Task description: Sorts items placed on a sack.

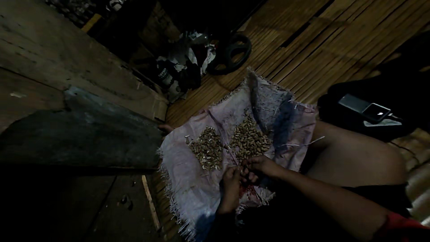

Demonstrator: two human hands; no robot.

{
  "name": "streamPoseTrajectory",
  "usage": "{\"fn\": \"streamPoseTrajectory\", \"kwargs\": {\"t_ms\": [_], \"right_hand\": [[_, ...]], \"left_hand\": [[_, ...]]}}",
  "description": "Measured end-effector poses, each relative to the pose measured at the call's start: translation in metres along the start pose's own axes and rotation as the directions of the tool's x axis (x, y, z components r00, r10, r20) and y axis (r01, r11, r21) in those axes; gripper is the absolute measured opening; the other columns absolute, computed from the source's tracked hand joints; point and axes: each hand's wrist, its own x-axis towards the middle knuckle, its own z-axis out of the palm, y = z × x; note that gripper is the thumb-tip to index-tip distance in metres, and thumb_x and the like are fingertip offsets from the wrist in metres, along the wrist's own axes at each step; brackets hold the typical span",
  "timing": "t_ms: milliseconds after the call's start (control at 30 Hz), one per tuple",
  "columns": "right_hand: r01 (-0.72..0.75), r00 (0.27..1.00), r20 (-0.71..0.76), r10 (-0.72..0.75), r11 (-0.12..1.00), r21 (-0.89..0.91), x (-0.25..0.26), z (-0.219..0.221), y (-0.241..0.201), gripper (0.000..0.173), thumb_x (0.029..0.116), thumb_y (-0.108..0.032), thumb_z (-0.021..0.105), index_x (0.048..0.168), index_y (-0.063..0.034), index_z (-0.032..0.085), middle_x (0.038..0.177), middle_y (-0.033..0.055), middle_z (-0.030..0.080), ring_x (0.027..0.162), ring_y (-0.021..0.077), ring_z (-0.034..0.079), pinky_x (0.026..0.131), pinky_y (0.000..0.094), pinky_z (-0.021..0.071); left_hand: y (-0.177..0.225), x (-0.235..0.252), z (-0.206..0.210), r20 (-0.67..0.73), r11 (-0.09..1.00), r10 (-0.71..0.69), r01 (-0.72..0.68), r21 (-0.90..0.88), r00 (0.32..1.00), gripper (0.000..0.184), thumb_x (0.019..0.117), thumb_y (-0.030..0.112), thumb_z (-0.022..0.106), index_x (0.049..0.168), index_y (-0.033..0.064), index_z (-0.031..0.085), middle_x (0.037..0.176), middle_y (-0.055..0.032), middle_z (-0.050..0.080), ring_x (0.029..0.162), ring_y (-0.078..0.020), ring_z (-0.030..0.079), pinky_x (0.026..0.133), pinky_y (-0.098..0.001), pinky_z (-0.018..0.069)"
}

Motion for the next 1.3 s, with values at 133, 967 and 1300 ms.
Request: {"fn": "streamPoseTrajectory", "kwargs": {"t_ms": [133,967,1300], "right_hand": [[-0.015,1.0,-0.014,0.014,0.999,-0.033,0.0,0.0,-0.002,0.029,0.1062,-0.012,0.054,0.132,-0.0017,0.062,0.108,0.0129,0.075,0.084,0.0233,0.076,0.078,0.038,0.0652],[0.01,0.998,-0.052,-0.025,0.959,-0.282,-0.002,0.003,-0.002,0.034,0.1075,-0.017,0.052,0.14,-0.0127,0.062,0.111,0.0085,0.074,0.083,0.0157,0.075,0.075,0.0348,0.0649],[0.011,0.99,-0.136,-0.041,0.977,-0.212,0.003,-0.001,0.002,0.024,0.1048,-0.016,0.055,0.121,-0.0076,0.069,0.098,0.0063,0.074,0.077,0.0144,0.072,0.074,0.0335,0.0626]], "left_hand": [[-0.003,0.001,-0.002,-0.011,1.0,0.009,-0.009,-0.002,1.0,0.027,0.1064,0.022,0.055,0.116,-0.0005,0.066,0.096,-0.014,0.07,0.074,-0.0215,0.068,0.068,-0.0368,0.0603],[0.005,-0.005,0.01,0.06,0.983,0.124,-0.131,0.125,0.99,0.019,0.1027,0.014,0.062,0.113,0.0,0.069,0.104,-0.012,0.073,0.087,-0.0221,0.074,0.08,-0.0385,0.0645],[0.004,-0.005,0.006,0.015,0.994,0.088,-0.089,0.07,0.996,0.023,0.1059,0.017,0.055,0.112,-0.0012,0.068,0.093,-0.012,0.071,0.077,-0.0194,0.068,0.07,-0.0344,0.0598]]}}
